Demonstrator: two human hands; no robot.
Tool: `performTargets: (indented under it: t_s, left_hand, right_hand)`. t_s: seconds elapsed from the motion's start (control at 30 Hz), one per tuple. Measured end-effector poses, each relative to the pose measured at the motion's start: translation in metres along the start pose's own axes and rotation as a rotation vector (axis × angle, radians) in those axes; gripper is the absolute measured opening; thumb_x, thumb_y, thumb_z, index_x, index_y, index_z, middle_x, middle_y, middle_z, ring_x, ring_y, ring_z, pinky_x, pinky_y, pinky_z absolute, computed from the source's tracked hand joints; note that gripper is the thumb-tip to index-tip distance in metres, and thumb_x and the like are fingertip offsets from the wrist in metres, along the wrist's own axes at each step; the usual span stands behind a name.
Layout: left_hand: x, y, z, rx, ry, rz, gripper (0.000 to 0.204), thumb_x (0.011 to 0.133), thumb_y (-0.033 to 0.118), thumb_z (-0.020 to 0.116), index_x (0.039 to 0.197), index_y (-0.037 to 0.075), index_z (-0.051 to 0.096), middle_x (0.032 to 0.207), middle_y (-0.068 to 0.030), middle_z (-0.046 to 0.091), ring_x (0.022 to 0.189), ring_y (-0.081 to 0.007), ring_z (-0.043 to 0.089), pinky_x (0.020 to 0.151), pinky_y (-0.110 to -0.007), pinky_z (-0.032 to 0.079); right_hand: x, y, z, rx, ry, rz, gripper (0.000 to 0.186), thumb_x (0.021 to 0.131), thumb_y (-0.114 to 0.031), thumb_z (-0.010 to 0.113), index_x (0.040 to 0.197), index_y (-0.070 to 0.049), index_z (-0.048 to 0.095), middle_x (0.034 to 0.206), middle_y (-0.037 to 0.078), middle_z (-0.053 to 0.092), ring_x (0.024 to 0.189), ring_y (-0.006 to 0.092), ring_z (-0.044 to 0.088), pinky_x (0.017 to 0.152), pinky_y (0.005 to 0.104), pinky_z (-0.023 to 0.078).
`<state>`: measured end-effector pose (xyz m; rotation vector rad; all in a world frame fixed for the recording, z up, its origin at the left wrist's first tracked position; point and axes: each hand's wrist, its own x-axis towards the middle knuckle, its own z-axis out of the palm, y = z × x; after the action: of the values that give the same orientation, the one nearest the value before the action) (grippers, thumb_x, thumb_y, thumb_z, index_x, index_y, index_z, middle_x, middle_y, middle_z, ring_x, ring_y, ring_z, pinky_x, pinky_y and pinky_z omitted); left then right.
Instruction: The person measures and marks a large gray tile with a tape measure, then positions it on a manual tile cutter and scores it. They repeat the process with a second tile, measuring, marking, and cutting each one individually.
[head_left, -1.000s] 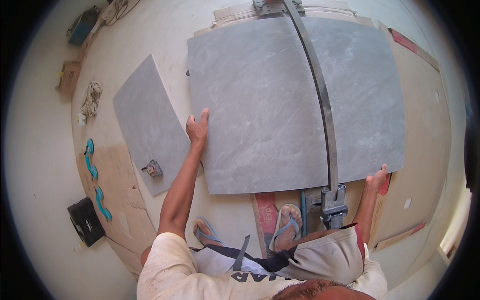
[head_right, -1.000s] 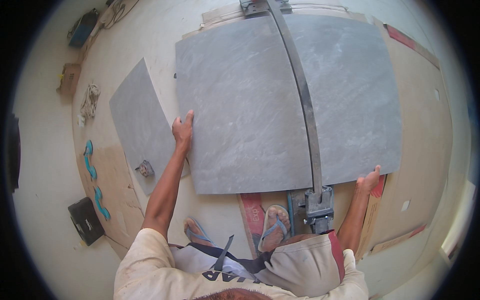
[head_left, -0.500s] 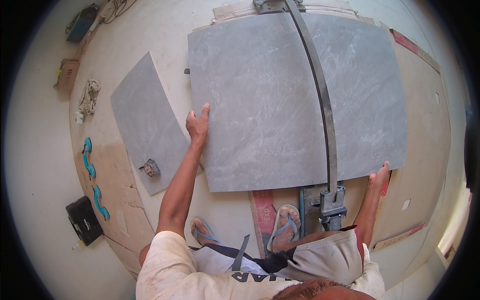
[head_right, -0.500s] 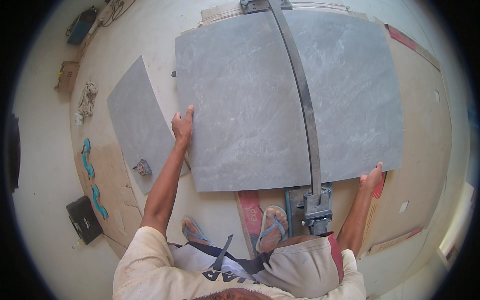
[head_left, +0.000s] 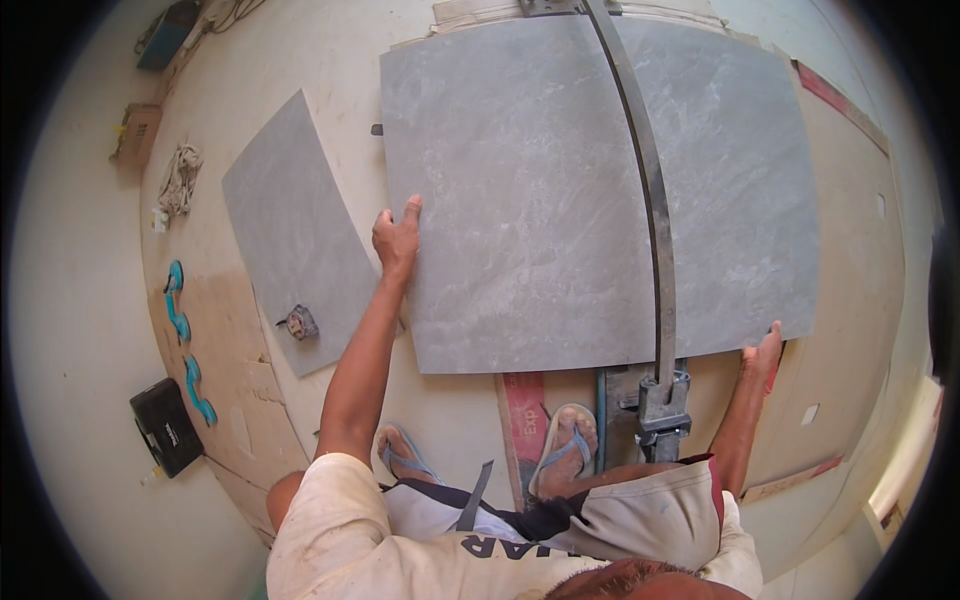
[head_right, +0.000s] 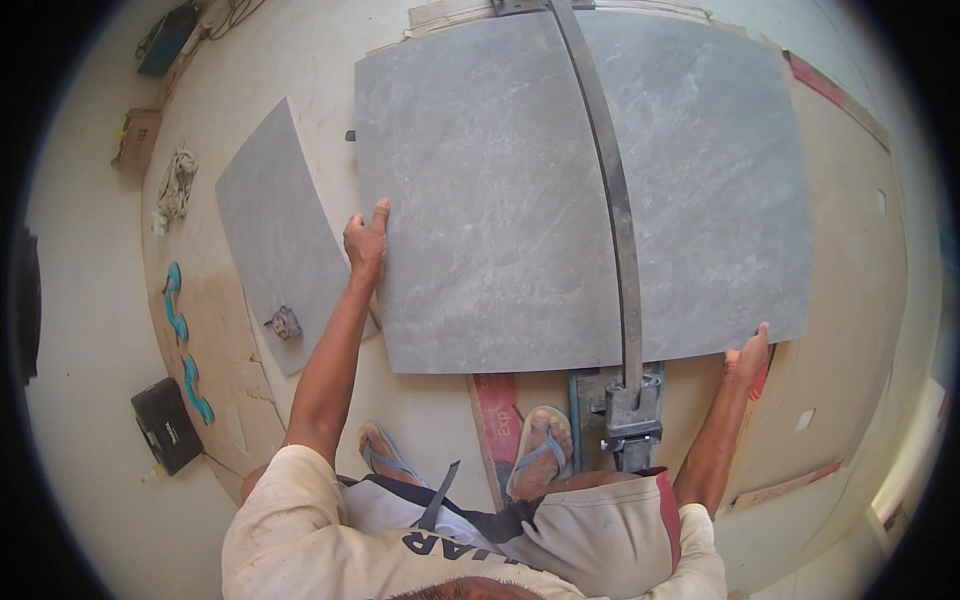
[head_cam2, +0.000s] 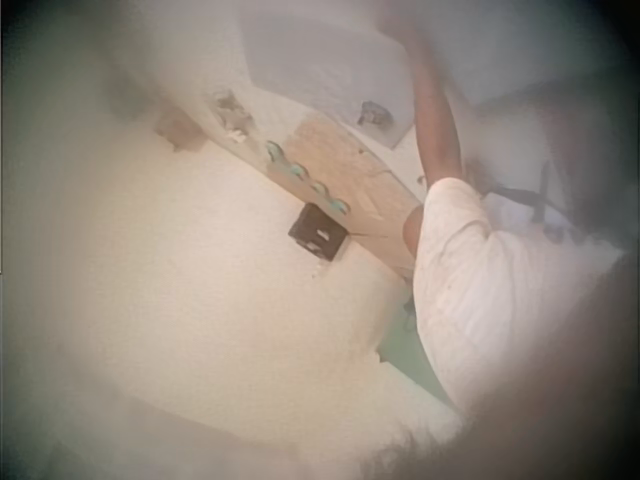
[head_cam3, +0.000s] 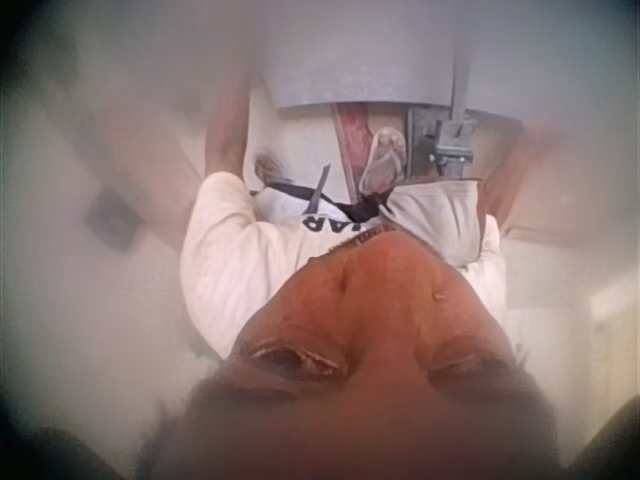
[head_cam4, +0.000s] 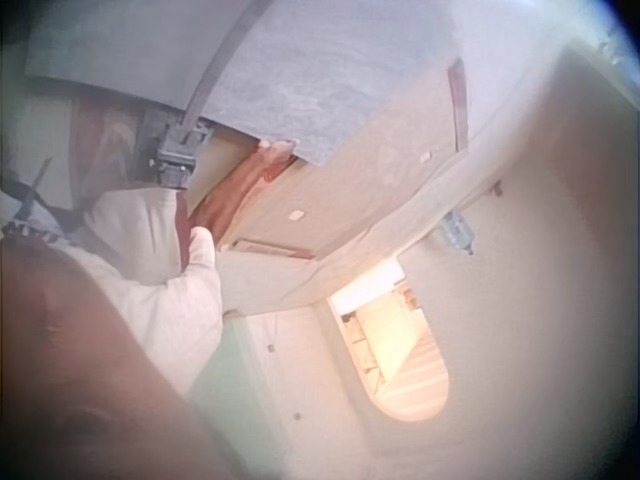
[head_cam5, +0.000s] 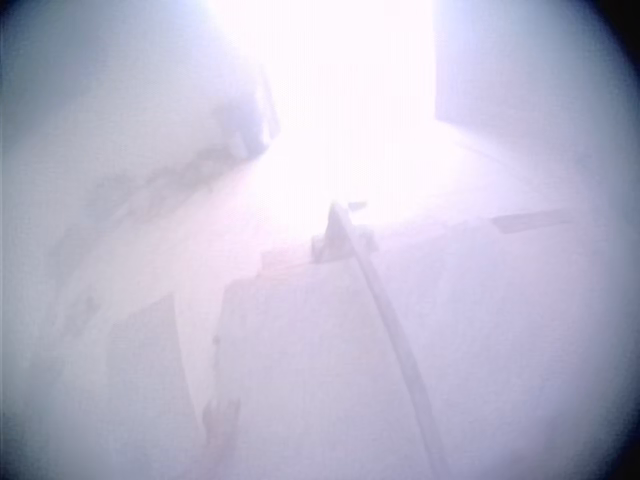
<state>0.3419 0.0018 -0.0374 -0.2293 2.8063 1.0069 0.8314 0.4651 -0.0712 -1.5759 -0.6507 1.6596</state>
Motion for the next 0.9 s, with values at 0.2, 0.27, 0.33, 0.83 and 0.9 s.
performTargets:
  t_s: [0.2,0.27,0.33,0.83,0.9]
  left_hand:
    - [-0.001,0.001,-0.002,0.014,0.002,0.017,0.061,0.083,0.052,0.072,0.068,0.0,0.043,0.068,-0.0103,0.042,0.068,-0.0228,0.041,0.068,-0.039,0.043]
    - [-0.001,0.003,0.0,0.006,0.003,0.018,0.061,0.084,0.051,0.072,0.067,0.001,0.042,0.067,-0.0091,0.04,0.067,-0.0223,0.04,0.067,-0.039,0.043]
    - [-0.001,0.003,-0.001,0.009,0.0,-0.009,0.061,0.084,0.05,0.072,0.066,0.001,0.04,0.066,-0.0081,0.04,0.066,-0.0218,0.039,0.066,-0.04,0.042]
    - [0.002,0.006,0.001,0.005,-0.037,-0.045,0.061,0.083,0.053,0.072,0.069,0.002,0.04,0.071,-0.0079,0.042,0.07,-0.0208,0.041,0.068,-0.038,0.044]
    - [0.004,0.003,0.002,-0.009,-0.019,-0.022,0.062,0.083,0.053,0.072,0.069,0.002,0.04,0.071,-0.0078,0.042,0.07,-0.0205,0.041,0.068,-0.038,0.043]
  right_hand:
    - [0.009,-0.001,0.0,-0.016,0.019,-0.016,0.047,0.103,-0.024,0.041,0.139,0.007,0.04,0.14,0.019,0.048,0.124,0.0361,0.052,0.103,0.0537,0.045]
    - [0.007,-0.003,0.004,-0.015,0.028,-0.019,0.047,0.103,-0.023,0.042,0.139,0.007,0.04,0.14,0.019,0.048,0.123,0.0358,0.052,0.103,0.0541,0.045]
    - [0.002,-0.003,0.011,-0.026,0.031,-0.028,0.047,0.103,-0.024,0.042,0.139,0.007,0.04,0.139,0.019,0.049,0.123,0.0362,0.053,0.103,0.0544,0.045]
    - [-0.008,-0.011,0.027,-0.079,0.109,-0.004,0.051,0.103,-0.026,0.041,0.14,0.009,0.038,0.141,0.02,0.046,0.123,0.0367,0.051,0.104,0.0533,0.045]
    - [-0.005,-0.01,0.026,-0.065,0.082,0.012,0.051,0.103,-0.027,0.04,0.14,0.009,0.037,0.142,0.02,0.046,0.125,0.0368,0.051,0.104,0.0532,0.044]
